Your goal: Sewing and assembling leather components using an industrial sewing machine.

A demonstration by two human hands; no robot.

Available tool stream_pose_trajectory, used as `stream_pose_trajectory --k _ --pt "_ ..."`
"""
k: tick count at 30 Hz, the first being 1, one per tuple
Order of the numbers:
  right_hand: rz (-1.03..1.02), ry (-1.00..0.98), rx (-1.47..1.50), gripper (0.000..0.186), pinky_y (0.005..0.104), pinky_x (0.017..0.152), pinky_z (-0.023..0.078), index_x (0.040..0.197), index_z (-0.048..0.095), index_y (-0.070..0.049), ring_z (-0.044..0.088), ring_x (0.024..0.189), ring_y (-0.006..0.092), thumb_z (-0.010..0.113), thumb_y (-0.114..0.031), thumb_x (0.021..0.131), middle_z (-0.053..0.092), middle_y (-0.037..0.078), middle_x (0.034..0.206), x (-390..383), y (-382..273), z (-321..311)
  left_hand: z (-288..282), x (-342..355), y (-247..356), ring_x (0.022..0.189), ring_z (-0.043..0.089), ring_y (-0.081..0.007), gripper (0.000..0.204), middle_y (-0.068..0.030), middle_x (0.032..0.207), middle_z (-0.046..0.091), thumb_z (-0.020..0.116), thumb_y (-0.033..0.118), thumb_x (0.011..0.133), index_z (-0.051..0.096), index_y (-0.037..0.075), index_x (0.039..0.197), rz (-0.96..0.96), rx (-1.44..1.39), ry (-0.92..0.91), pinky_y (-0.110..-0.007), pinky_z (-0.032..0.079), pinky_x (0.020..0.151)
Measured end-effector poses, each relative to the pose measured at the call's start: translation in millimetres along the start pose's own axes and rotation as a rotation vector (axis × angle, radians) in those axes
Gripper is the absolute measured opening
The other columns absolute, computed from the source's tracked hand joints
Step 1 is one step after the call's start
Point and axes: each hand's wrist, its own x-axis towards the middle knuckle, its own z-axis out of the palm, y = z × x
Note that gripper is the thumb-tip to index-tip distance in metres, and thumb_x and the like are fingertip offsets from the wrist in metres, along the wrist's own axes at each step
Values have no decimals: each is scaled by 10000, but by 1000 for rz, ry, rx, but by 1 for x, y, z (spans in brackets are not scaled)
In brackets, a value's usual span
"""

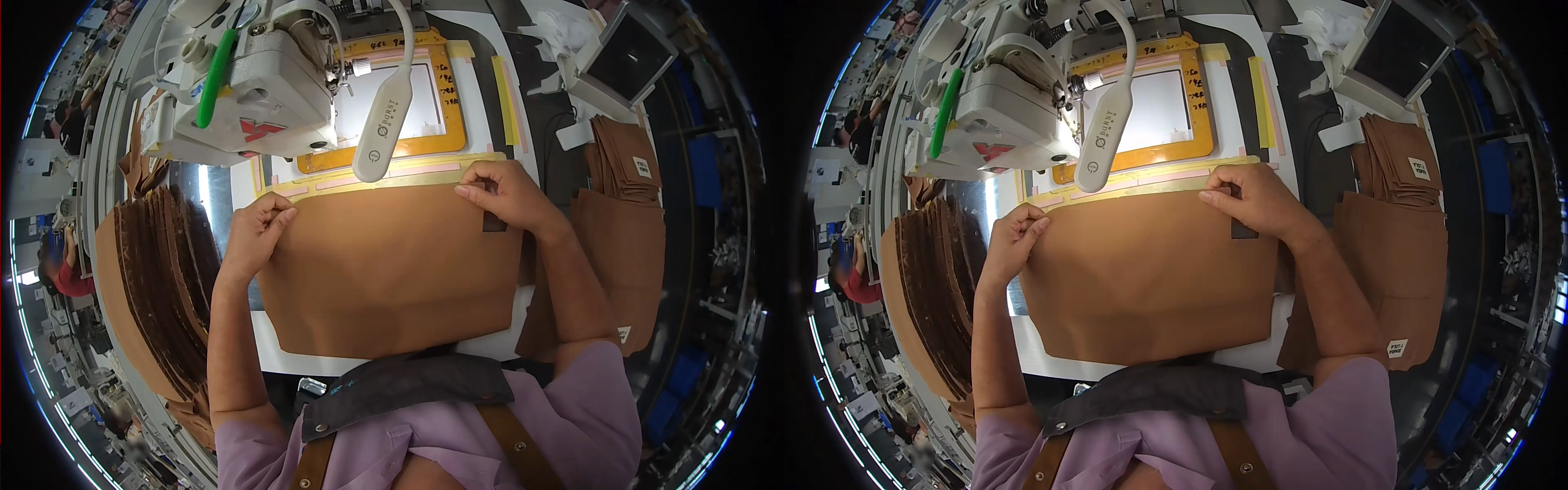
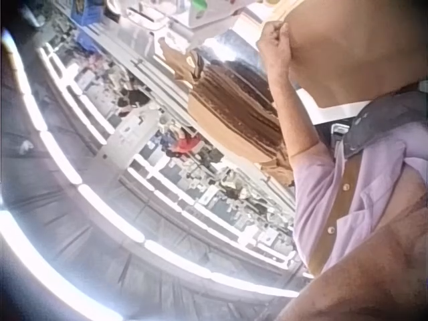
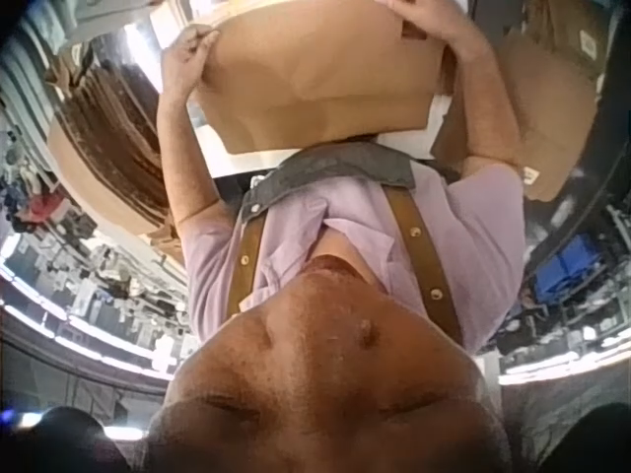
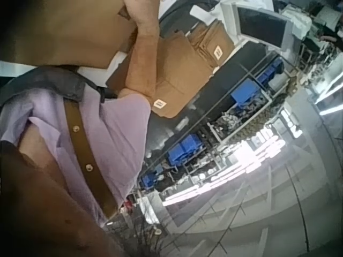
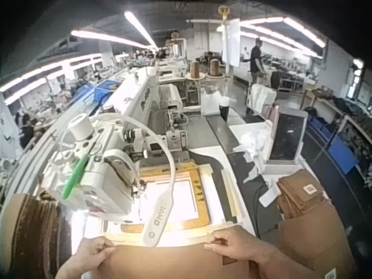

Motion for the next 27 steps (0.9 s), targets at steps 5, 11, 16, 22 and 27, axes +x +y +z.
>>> stream_pose_trajectory --k 5,11,16,22,27 --pt "47 239 -146 179 307 581 461 853 692 -31 593 592 127 729 -202 888 654 25 683 7 3 -7 11 38 -25 584 475 -34 140 32 638 588 772 123 889 727 -4 852 -75 0 133 -209 384 517" --pt "123 367 -422 171 350 602 509 835 713 -74 671 635 215 718 -244 853 693 41 715 40 7 -21 10 81 -28 598 565 -72 141 8 714 665 779 94 819 723 -13 892 -151 220 79 -252 458 564" --pt "12 426 -340 206 290 547 422 820 676 -27 543 553 116 729 -217 878 600 13 618 74 19 -38 1 96 -57 835 692 -263 207 -118 951 737 720 147 846 728 10 1002 44 265 253 -388 538 768" --pt "56 425 -427 220 373 643 528 870 733 -85 694 698 245 709 -304 875 720 57 764 133 21 -68 -4 102 -71 852 689 -274 208 -123 954 734 713 153 854 728 11 1006 4 467 256 -388 536 784" --pt "13 514 -556 244 388 682 551 862 735 -101 710 755 256 697 -341 879 738 57 800 195 23 -96 -14 112 -95 866 686 -284 209 -127 957 732 706 158 860 727 12 1009 -27 630 243 -388 534 797"
